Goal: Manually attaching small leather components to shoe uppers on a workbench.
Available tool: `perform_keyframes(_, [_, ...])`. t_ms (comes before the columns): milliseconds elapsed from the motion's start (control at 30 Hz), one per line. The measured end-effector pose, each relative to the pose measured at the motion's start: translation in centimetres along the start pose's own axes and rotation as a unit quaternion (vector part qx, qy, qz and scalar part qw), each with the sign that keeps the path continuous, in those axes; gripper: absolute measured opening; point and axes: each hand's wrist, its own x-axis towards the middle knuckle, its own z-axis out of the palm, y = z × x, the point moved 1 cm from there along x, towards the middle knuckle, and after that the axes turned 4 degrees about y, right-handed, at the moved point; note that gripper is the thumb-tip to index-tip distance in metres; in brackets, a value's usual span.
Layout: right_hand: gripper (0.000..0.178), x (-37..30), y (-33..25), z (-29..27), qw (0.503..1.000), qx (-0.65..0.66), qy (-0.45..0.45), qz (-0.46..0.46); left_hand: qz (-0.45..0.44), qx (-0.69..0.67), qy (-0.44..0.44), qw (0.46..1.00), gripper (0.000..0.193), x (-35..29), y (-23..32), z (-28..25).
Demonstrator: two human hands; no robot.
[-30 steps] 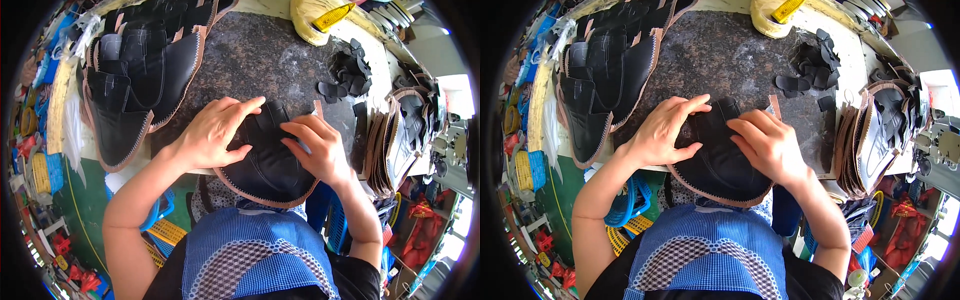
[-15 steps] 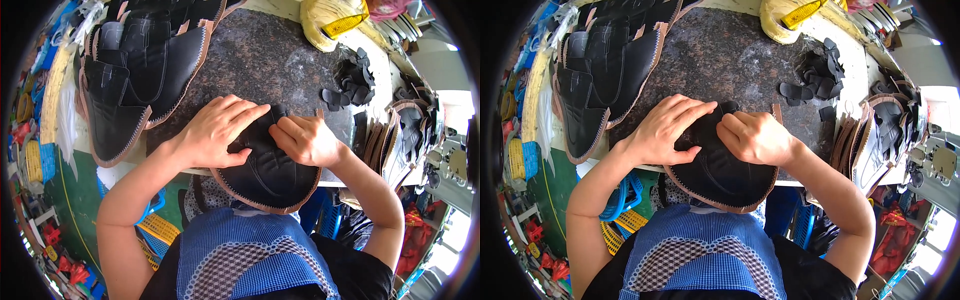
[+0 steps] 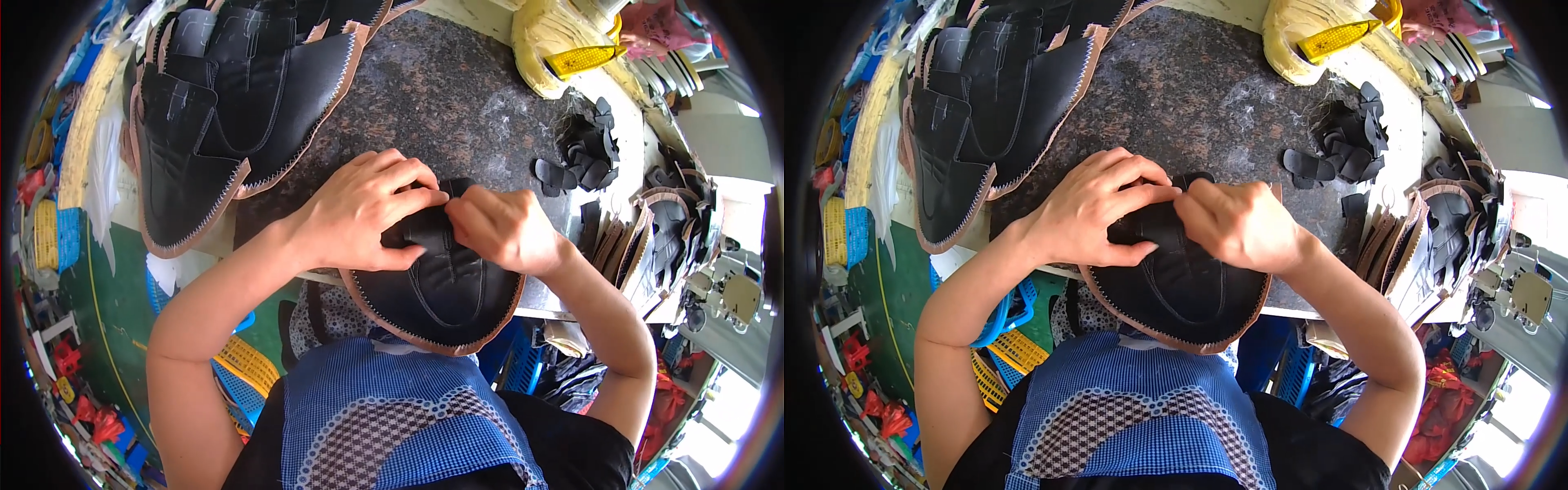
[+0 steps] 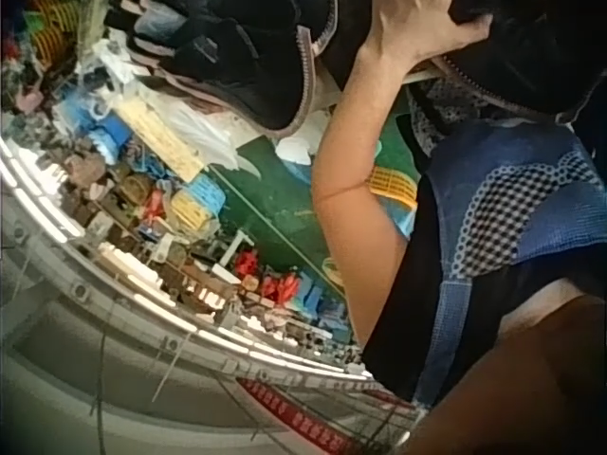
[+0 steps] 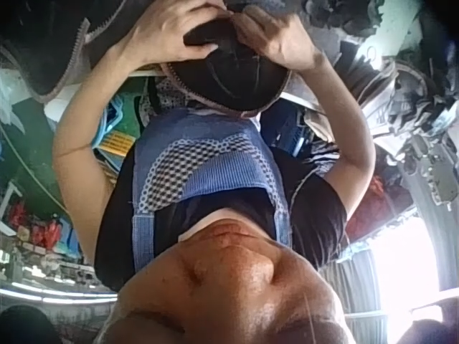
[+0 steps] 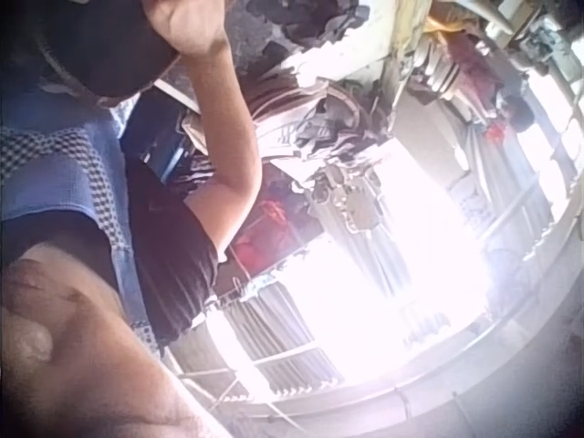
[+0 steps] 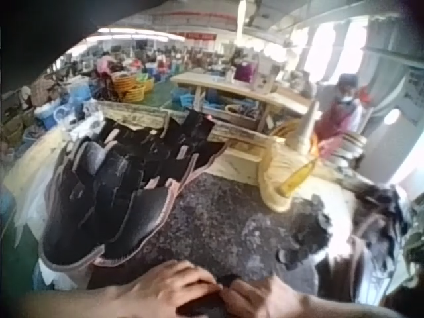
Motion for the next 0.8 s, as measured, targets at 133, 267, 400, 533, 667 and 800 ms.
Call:
perform_keyframes(133, [0.016, 0.0, 0.2, 0.8, 0.989, 0.043, 0.077, 0.122, -0.008, 0.020, 0.053, 0.998, 0.059, -0.1, 0.0, 1.0])
perform_keyframes(267, [0.019, -0.1, -0.4, 1.1, 0.977, 0.066, 0.125, 0.160, -0.014, 0.002, 0.072, 0.997, 0.056, 0.2, 0.0, 0.8])
perform_keyframes(400, [0.021, -0.7, -0.6, 1.2, 0.985, 0.080, 0.091, 0.119, -0.015, -0.003, 0.065, 0.998, 0.056, 0.1, -0.2, 1.0])
perform_keyframes(533, [0.027, -0.7, -0.9, 1.2, 0.989, 0.073, 0.078, 0.106, -0.012, 0.005, 0.060, 0.998, 0.058, -0.1, -0.1, 0.9])
perform_keyframes(667, [0.033, -1.0, -0.8, 1.3, 0.990, 0.082, 0.063, 0.091, -0.005, 0.012, 0.050, 0.999, 0.056, -0.1, -0.1, 0.8])
perform_keyframes(800, [0.026, -0.9, -1.2, 0.3, 0.992, 0.060, 0.005, 0.107, 0.003, 0.014, 0.026, 1.000, 0.053, -0.3, 0.0, 0.5])
